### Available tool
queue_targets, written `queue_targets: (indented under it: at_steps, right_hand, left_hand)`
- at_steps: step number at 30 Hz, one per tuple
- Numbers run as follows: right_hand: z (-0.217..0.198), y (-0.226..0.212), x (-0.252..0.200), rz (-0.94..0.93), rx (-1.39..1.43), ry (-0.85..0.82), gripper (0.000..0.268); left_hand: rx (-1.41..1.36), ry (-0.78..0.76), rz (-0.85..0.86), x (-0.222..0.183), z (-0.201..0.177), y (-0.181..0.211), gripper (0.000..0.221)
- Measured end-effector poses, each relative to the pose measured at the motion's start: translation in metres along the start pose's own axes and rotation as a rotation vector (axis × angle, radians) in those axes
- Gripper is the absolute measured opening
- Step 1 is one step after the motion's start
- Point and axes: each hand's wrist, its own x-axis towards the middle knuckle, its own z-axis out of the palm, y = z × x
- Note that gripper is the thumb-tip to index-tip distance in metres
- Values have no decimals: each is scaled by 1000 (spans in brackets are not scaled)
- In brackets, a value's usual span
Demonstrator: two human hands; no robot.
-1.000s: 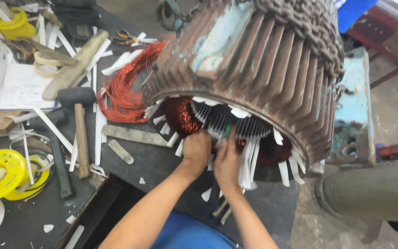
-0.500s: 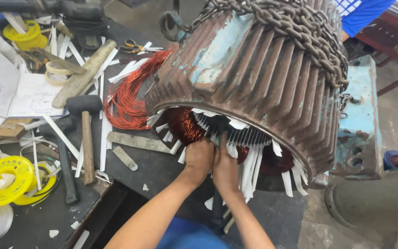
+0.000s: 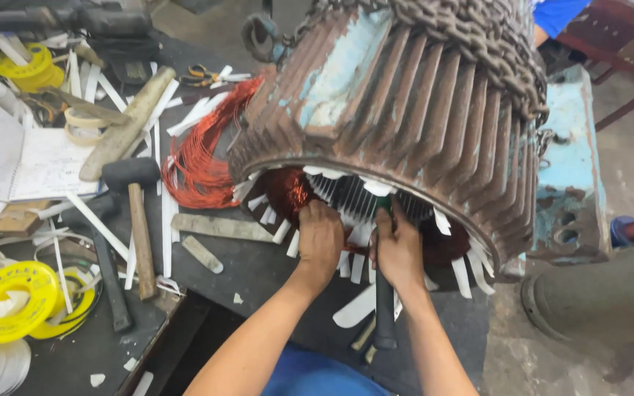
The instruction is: Winding copper coils into a motor stator and securing them with insulation strips and tools
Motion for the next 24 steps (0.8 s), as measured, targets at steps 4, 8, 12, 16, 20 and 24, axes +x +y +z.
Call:
queue_targets:
  at_steps: [4,8,12,16,20,24]
  right_hand:
    - [30,18,-2,-135,-98,96,43]
    - [52,71,27,-243,-508,55,33]
    - [35,28,12,-104,-328,-90,45]
    - [31,42,41,-57,-310,-121,49]
    - [21,62,77,-25,-300,-67,51]
    - [41,137,128,-198,-550,208,39]
  left_hand:
    - [22,-97,56,14,0,3,20]
    - [3,-257,62,32,9,13,31]
    - [-47,-228,34,30,-9,1,30]
    - [-44,-171,113,39,-14,0,26]
    - [-5,-118,150,56,6,7,27]
    - [-52,6,91,68,24,15,23]
